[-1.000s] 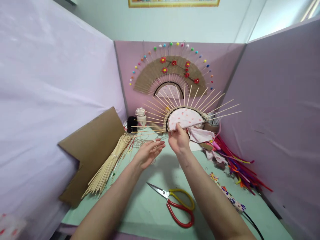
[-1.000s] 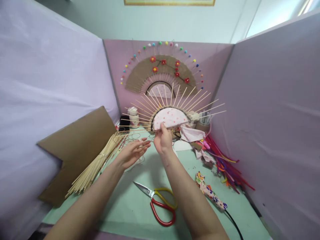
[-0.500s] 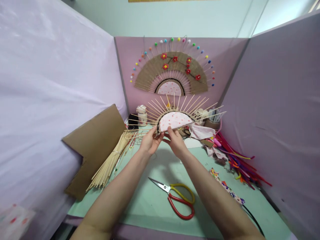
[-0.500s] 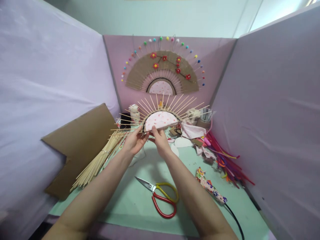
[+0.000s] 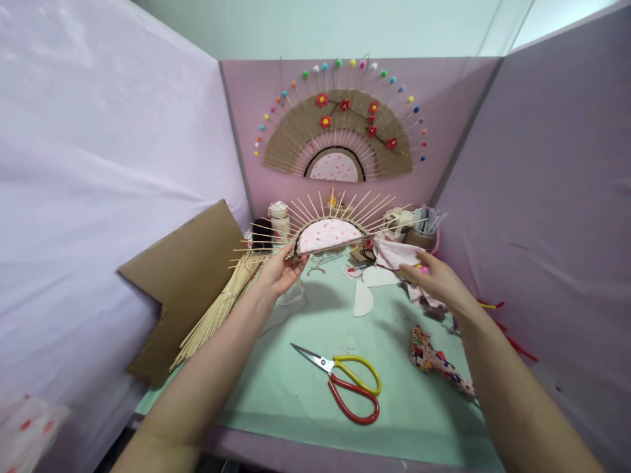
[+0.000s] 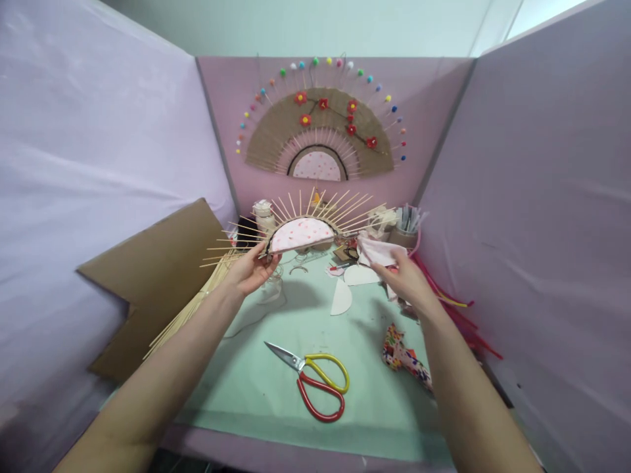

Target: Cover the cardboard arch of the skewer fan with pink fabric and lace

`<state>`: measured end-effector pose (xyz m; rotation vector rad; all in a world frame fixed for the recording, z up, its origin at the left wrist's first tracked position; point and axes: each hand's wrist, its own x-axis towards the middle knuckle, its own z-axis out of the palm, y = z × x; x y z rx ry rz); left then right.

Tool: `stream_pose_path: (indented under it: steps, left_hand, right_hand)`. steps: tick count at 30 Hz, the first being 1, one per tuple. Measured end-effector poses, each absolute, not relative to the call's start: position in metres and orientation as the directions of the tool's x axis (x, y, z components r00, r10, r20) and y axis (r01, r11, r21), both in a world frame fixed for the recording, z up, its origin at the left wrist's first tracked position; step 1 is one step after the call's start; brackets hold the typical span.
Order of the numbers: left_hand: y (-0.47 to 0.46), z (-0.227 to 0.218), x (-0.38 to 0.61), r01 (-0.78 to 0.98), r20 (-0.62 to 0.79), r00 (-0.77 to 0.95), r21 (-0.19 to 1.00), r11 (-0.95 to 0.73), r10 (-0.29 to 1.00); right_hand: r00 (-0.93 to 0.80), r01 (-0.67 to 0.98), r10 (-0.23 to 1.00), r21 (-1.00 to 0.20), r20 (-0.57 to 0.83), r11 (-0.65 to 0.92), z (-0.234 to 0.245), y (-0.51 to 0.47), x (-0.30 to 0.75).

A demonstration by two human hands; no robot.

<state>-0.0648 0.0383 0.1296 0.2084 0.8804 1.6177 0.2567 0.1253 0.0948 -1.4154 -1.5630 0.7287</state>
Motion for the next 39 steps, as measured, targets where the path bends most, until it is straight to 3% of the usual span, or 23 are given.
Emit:
stream_pose_path:
  steps: [2,5,10,13,15,19,23,25,27,31,34,39]
  left_hand:
    - [0.039,0.128,-0.057,-0.745,-0.330,-0.264,0.666,0.026,0.906]
    - [0.039,0.125,-0.044,-0.698,-0.304,-0.253,0.715,0.044,0.919]
    - [0.027,0.128,-0.042,-0.551,-0.269,-0.200,0.826,0.119,0.942]
    - [0.007,0.143,-0.067,-0.381,-0.230,-0.152,0.911,0.157,0.961]
    - [-0.013,0.154,-0.091,-0.288,-0.176,-0.212,0.951,0.111,0.961]
    - [-0.056,0.162,-0.127,-0.266,-0.023,-0.617,0.947,-0.181,0.787]
    - [-0.085,0.143,-0.118,-0.190,0.143,-0.776,0.876,-0.443,0.615]
    - [-0.088,0.125,-0.101,-0.221,0.143,-0.772,0.853,-0.473,0.619]
    - [-0.085,0.102,-0.084,-0.352,0.046,-0.749,0.818,-0.455,0.661]
    - [-0.067,0.058,-0.061,-0.720,-0.346,-0.437,0.687,-0.093,0.830]
    - [-0.055,0.039,-0.055,-0.763,-0.335,-0.314,0.646,-0.026,0.888]
    - [-0.048,0.027,-0.057,-0.745,-0.286,-0.271,0.667,-0.012,0.919]
  right_hand:
    - [-0.106,0.097,0.994,-0.995,0.024,0.035,0.093,0.115,0.233]
    - [-0.267,-0.323,0.955,-0.921,-0.130,-0.216,0.094,0.103,0.196]
    - [-0.281,-0.617,0.942,-0.718,-0.182,-0.323,0.092,0.096,0.171]
    - [-0.240,-0.674,0.958,-0.684,-0.154,-0.279,0.091,0.092,0.172]
    - [-0.208,-0.715,0.970,-0.658,-0.122,-0.236,0.092,0.088,0.173]
    - [-0.159,-0.765,0.985,-0.622,-0.071,-0.169,0.088,0.079,0.173]
    - [-0.160,-0.751,0.985,-0.639,-0.069,-0.167,0.079,0.066,0.168]
    - [-0.164,-0.733,0.984,-0.658,-0.075,-0.172,0.074,0.058,0.167]
    - [-0.167,-0.718,0.982,-0.672,-0.087,-0.182,0.070,0.050,0.166]
    - [-0.187,-0.677,0.973,-0.700,-0.134,-0.226,0.061,0.039,0.166]
    - [-0.188,-0.640,0.963,-0.720,-0.192,-0.269,0.055,0.035,0.165]
    - [-0.138,-0.578,0.934,-0.739,-0.330,-0.346,0.042,0.035,0.160]
